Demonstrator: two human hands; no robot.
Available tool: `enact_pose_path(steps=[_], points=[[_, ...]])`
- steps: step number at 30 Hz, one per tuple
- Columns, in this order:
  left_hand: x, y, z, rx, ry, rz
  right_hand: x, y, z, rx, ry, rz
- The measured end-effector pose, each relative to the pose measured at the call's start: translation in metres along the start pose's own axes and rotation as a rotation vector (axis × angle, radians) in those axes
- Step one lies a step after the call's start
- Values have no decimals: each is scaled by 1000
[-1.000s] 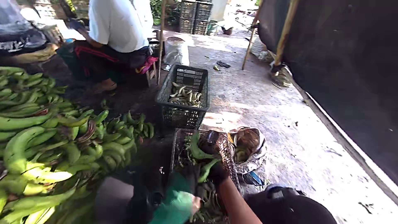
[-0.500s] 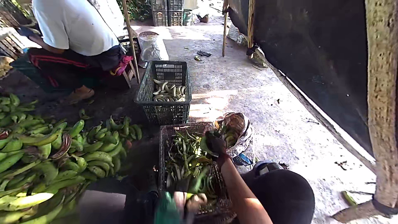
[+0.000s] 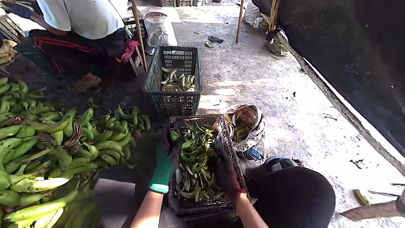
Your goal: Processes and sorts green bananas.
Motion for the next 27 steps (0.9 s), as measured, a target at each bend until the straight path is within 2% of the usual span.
enact_pose_path(steps=[2,5,6,7,9,10,11,13,14,16,18,21,24,25,27], points=[[1,-6,1,135,-33,-51,8,32,-19,-95,36,-164],[2,-4,-6,318,25,30,14,93,-36,-553,-179,-370],[3,-8,-9,365,28,88,18,96,-38,-552,-152,-405],[4,-14,-13,407,31,99,25,85,-38,-404,-8,-436],[3,-23,-19,442,55,-46,37,29,-38,89,458,-452],[1,-27,-17,416,72,-158,42,1,-41,193,558,-371],[-1,-30,-8,350,73,-268,44,-12,-38,175,553,-226],[-4,-21,3,70,-47,-339,34,-4,-35,8,430,2],[-7,-6,6,-68,-104,-369,30,9,-34,-127,382,17],[-2,6,14,-250,-93,-471,27,37,-17,-505,304,-185],[6,1,10,-325,19,-525,33,49,-8,-708,232,-355],[15,-10,-6,-446,67,-344,37,65,23,-662,75,-470],[19,-8,-15,-510,54,-389,24,64,63,-430,6,-456],[18,-9,-10,-495,50,-426,21,63,62,-413,17,-423],[14,-1,3,-410,71,-509,27,56,29,-471,91,-377]])
Point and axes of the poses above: each hand's wrist, its own z-axis towards the middle knuckle, its own x-axis out of the palm, y = z × x, the point moved 4 cm from there along z, towards the middle knuckle, and after that the axes turned 5 degrees about -x, right-handed, at the moved point
